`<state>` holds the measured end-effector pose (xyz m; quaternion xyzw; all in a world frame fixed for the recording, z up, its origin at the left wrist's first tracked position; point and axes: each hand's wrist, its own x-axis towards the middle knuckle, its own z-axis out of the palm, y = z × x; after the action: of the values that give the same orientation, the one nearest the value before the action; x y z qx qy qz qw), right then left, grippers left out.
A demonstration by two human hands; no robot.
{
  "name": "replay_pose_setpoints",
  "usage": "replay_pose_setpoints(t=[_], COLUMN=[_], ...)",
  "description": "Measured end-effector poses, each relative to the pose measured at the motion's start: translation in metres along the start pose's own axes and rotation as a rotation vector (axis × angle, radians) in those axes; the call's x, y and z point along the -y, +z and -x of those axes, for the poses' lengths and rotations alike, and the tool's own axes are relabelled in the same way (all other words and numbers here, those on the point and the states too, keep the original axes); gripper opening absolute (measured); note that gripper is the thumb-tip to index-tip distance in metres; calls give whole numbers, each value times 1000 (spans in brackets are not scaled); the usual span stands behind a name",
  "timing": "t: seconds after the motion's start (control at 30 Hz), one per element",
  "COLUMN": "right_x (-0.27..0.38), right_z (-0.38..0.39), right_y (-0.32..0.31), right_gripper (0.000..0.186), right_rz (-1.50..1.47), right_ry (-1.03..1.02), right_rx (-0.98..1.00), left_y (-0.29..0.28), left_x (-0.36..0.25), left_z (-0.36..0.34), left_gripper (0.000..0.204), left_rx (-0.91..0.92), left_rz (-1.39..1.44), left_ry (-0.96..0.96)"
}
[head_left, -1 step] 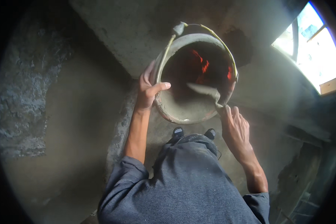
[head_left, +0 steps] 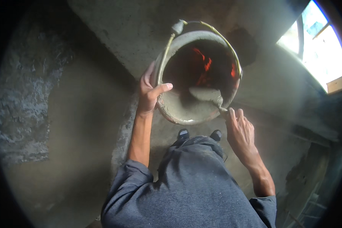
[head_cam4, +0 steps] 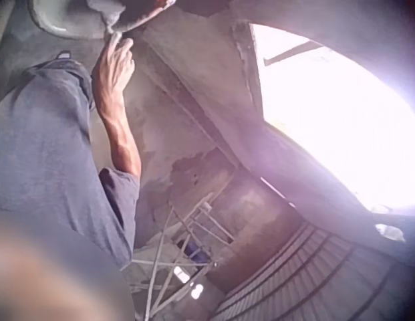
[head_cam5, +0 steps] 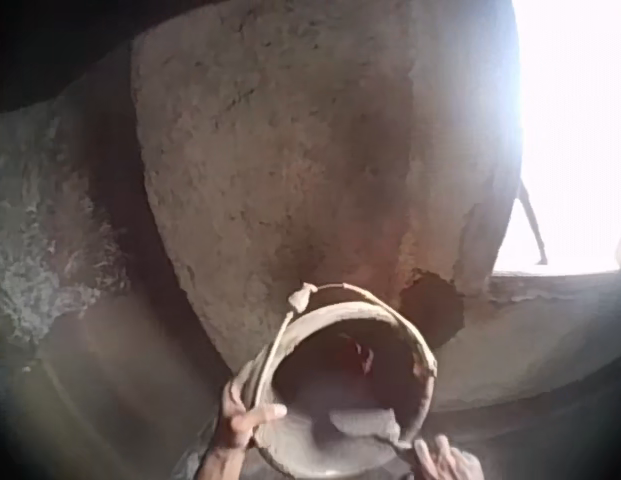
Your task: The person patches and smooths a concrete wall by applying plaster from a bucket with a trowel.
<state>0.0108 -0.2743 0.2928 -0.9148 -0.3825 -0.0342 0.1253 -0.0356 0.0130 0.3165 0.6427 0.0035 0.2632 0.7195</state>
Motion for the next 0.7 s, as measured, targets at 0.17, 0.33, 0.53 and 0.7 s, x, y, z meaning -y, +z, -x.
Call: replay_pose_setpoints(t=[0.17,0.33,0.53,0.7], right_x=[19,50,77,82], right_z=[9,7,0,-3], right_y=[25,12,-9,-20], right_gripper=[30,44,43,47], right_rz=[-141,-267,-465,-569], right_ry=[-2,-42,-40,-34], right_rx=[172,-22,-82,-43], left_y=[5,4,3,9], left_x=[-16,-24,-20,-21], left_z=[-2,-2,4,3], left_gripper=[68,64,66,67], left_rx=[-35,-70,-213,-239], left_rz=[-31,56,130,78], left_ry=[65,36,58,68])
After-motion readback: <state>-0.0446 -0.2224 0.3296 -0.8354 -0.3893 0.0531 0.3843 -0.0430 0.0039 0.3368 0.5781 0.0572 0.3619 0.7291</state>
